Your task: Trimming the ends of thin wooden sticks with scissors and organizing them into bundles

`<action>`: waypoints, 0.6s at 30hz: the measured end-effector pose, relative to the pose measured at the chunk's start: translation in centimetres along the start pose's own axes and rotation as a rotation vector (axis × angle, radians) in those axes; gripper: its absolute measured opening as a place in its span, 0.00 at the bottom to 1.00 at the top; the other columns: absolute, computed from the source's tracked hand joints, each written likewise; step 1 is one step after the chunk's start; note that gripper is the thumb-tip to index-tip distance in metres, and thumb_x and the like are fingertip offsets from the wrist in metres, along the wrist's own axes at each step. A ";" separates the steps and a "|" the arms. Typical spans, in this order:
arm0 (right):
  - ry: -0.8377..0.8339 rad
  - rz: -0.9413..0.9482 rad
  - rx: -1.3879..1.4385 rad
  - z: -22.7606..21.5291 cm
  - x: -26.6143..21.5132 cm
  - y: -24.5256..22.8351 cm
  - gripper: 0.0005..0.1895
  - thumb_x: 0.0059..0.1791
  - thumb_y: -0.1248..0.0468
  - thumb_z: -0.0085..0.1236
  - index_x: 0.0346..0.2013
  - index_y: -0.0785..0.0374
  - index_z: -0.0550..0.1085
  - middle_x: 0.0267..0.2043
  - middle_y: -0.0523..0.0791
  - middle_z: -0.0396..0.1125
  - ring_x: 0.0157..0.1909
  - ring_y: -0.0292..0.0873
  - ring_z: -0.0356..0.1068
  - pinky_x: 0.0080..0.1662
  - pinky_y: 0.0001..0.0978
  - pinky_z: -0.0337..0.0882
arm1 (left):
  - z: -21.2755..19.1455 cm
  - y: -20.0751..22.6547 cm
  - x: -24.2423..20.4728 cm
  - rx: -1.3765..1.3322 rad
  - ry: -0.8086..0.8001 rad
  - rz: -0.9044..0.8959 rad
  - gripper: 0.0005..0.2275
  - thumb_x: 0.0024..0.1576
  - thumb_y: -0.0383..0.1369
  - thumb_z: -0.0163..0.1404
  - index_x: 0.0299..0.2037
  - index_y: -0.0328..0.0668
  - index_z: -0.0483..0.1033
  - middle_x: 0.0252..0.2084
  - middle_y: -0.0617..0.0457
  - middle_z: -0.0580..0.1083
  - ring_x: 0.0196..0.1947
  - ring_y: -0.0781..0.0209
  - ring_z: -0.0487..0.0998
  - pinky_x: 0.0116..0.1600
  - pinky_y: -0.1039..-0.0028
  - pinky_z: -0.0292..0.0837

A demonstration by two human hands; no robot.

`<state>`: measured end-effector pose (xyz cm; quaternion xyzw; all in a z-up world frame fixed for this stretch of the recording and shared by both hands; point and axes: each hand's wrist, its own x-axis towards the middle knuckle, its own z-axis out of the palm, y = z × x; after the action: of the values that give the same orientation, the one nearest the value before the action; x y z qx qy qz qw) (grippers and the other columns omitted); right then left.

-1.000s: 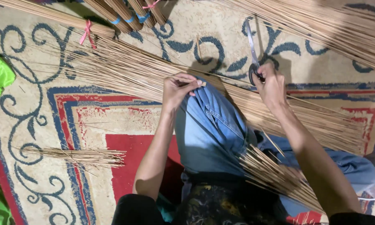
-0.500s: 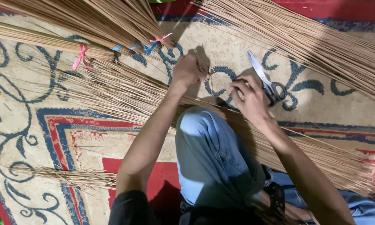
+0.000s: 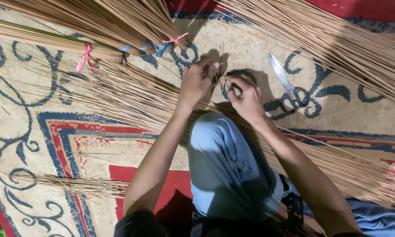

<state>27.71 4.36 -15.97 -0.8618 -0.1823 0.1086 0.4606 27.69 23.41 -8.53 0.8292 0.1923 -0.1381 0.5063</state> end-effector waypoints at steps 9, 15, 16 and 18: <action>0.139 0.118 0.088 -0.4 0.2 -0.4 0.13 0.48 0.71 0.59 0.45 0.55 0.82 0.39 0.47 0.75 0.40 0.51 0.77 0.40 0.36 0.78 | 3.8 -4.5 0.1 -0.067 0.211 0.005 0.03 0.56 0.33 0.61 0.38 0.51 0.85 0.35 0.46 0.83 0.43 0.43 0.84 0.51 0.59 0.78; 0.136 0.118 0.077 -0.3 0.2 0.4 0.11 0.48 0.73 0.58 0.42 0.58 0.81 0.37 0.50 0.73 0.37 0.52 0.75 0.34 0.37 0.75 | 6.1 -4.9 0.2 0.129 0.205 -0.077 0.08 0.57 0.44 0.58 0.37 0.54 0.84 0.34 0.50 0.83 0.41 0.42 0.84 0.50 0.52 0.78; 0.135 0.119 0.075 -0.5 0.2 0.4 0.11 0.48 0.73 0.58 0.42 0.58 0.81 0.37 0.50 0.73 0.37 0.52 0.75 0.34 0.37 0.75 | 6.3 -5.4 0.2 0.127 0.204 -0.079 0.08 0.57 0.44 0.58 0.37 0.54 0.84 0.34 0.50 0.83 0.41 0.42 0.84 0.50 0.52 0.78; 0.132 0.114 0.053 -0.5 0.2 0.1 0.12 0.49 0.74 0.58 0.44 0.59 0.81 0.37 0.50 0.73 0.37 0.53 0.75 0.32 0.36 0.75 | 6.4 -6.3 0.2 0.156 0.141 0.027 0.06 0.60 0.37 0.54 0.42 0.61 0.84 0.37 0.57 0.83 0.42 0.47 0.84 0.49 0.54 0.79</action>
<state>28.08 3.96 -15.81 -0.8636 -0.0996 0.0824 0.4874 24.76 20.28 -16.44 0.8763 0.2049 -0.0872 0.4272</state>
